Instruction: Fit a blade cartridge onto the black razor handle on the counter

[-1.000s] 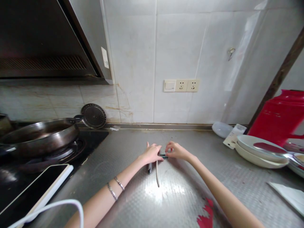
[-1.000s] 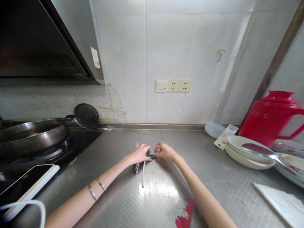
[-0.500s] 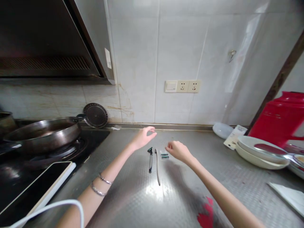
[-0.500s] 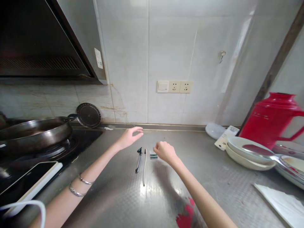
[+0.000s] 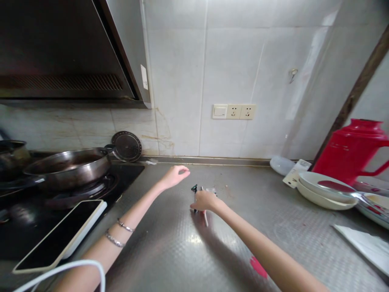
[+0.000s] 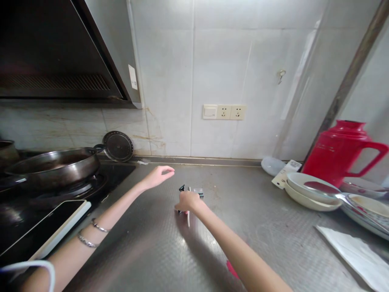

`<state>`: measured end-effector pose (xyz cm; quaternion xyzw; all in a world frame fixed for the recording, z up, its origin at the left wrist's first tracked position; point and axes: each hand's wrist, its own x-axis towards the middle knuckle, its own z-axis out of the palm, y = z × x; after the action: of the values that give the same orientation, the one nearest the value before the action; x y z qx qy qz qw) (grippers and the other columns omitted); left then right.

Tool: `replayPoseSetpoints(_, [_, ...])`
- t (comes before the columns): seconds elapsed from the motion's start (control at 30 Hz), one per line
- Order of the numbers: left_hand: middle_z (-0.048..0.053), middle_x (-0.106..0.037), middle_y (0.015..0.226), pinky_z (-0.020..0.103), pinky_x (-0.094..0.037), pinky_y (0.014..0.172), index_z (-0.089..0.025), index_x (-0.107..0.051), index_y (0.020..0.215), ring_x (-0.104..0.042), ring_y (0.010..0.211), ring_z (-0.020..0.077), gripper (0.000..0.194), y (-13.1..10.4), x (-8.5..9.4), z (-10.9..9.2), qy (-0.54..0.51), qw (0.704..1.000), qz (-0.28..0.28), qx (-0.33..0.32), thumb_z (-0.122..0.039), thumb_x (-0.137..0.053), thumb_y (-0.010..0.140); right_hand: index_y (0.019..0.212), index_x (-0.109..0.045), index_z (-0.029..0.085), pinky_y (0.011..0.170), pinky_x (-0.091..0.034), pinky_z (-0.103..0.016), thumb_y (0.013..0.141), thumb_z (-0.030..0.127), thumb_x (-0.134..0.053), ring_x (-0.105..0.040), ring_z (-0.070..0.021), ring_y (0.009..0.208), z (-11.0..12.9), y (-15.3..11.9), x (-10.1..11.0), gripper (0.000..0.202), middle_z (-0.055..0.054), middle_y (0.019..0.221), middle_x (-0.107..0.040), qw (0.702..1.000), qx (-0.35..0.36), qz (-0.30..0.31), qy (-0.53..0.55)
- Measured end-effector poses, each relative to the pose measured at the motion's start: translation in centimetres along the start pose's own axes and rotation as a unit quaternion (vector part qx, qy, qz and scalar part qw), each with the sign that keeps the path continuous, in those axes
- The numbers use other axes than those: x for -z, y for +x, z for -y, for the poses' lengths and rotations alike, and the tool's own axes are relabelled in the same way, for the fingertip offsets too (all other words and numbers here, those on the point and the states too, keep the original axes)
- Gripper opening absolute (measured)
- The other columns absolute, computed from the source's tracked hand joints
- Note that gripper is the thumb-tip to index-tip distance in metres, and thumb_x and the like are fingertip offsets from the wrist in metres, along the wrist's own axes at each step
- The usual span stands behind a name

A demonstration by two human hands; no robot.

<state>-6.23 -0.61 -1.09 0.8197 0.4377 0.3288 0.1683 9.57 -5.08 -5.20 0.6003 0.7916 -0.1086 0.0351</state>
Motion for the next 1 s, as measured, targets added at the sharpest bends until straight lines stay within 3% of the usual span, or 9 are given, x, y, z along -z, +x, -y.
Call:
replayPoseSetpoints(0.1, [0.004,-0.068,0.1,0.026,-0.042,0.089,-0.015,-0.065,0.093,-0.06,0.096,0.016,0.027,-0.8,0.5,0.3,0.018,1.0,0.018,0.005,-0.033,-0.049,0.081,0.074,-0.068,0.012,0.066,-0.05,-0.032,0.067,0.024,-0.056,-0.066,-0.0241,0.076,0.3,0.9,0.1,0.018,-0.015,0.073,-0.07,0.999,-0.007,0.04,0.012])
replayPoseSetpoints(0.3, [0.005,-0.068,0.1,0.025,-0.043,0.087,-0.014,-0.066,0.093,-0.06,0.095,0.0168,0.03,-1.9,1.4,0.0,0.036,0.998,0.043,0.019,-0.035,-0.047,0.081,0.063,-0.067,0.012,0.06,-0.051,-0.029,0.063,0.015,-0.055,-0.065,-0.0186,0.061,0.2,2.0,-0.1,0.012,-0.011,0.068,-0.07,0.996,-0.015,0.075,0.033])
replayPoseSetpoints(0.47, [0.005,-0.068,0.099,0.026,-0.043,0.087,-0.015,-0.066,0.091,-0.06,0.094,0.0172,0.029,-1.8,1.2,-0.3,0.046,0.998,0.037,0.008,-0.035,-0.047,0.081,0.069,-0.069,0.01,0.059,-0.049,-0.026,0.063,0.012,-0.054,-0.066,-0.0199,0.064,0.4,1.8,-0.3,0.016,-0.013,0.069,-0.07,0.999,-0.008,0.036,0.03])
replayPoseSetpoints(0.6, [0.008,-0.064,0.107,0.027,-0.042,0.087,-0.014,-0.062,0.099,-0.058,0.097,0.0179,0.034,-1.6,0.1,-0.6,0.067,0.997,-0.033,0.004,-0.039,-0.047,0.081,0.08,-0.07,0.011,0.058,-0.046,-0.024,0.067,0.019,-0.052,-0.066,-0.0213,0.072,-0.6,0.9,0.2,0.024,-0.014,0.077,-0.071,0.999,-0.003,-0.028,0.029])
replayPoseSetpoints(0.67, [0.009,-0.063,0.108,0.027,-0.043,0.086,-0.014,-0.061,0.101,-0.057,0.096,0.018,0.035,-1.7,-0.5,-0.8,0.085,0.995,-0.052,0.003,-0.04,-0.047,0.082,0.084,-0.07,0.011,0.057,-0.044,-0.023,0.07,0.024,-0.051,-0.065,-0.0215,0.075,-2.2,0.2,0.6,0.027,-0.015,0.082,-0.07,0.998,-0.005,-0.064,0.028])
replayPoseSetpoints(0.77, [0.009,-0.063,0.104,0.027,-0.043,0.082,-0.015,-0.061,0.099,-0.058,0.092,0.0184,0.035,-1.8,-1.1,-1.2,0.121,0.992,-0.038,0.002,-0.041,-0.046,0.082,0.079,-0.07,0.011,0.054,-0.039,-0.022,0.072,0.03,-0.051,-0.064,-0.02,0.071,-6.0,-1.1,1.2,0.028,-0.015,0.081,-0.07,0.994,-0.017,-0.105,0.027])
replayPoseSetpoints(1.0, [0.007,-0.067,0.075,0.027,-0.041,0.062,-0.017,-0.063,0.07,-0.061,0.071,0.0197,0.039,-2.4,-3.6,-2.1,0.203,0.971,0.083,0.094,-0.048,-0.043,0.08,0.059,-0.066,0.011,0.049,-0.031,-0.022,0.074,0.028,-0.049,-0.058,-0.0157,0.057,-16.5,-4.8,0.6,0.029,-0.01,0.057,-0.064,0.986,-0.074,-0.148,0.024])
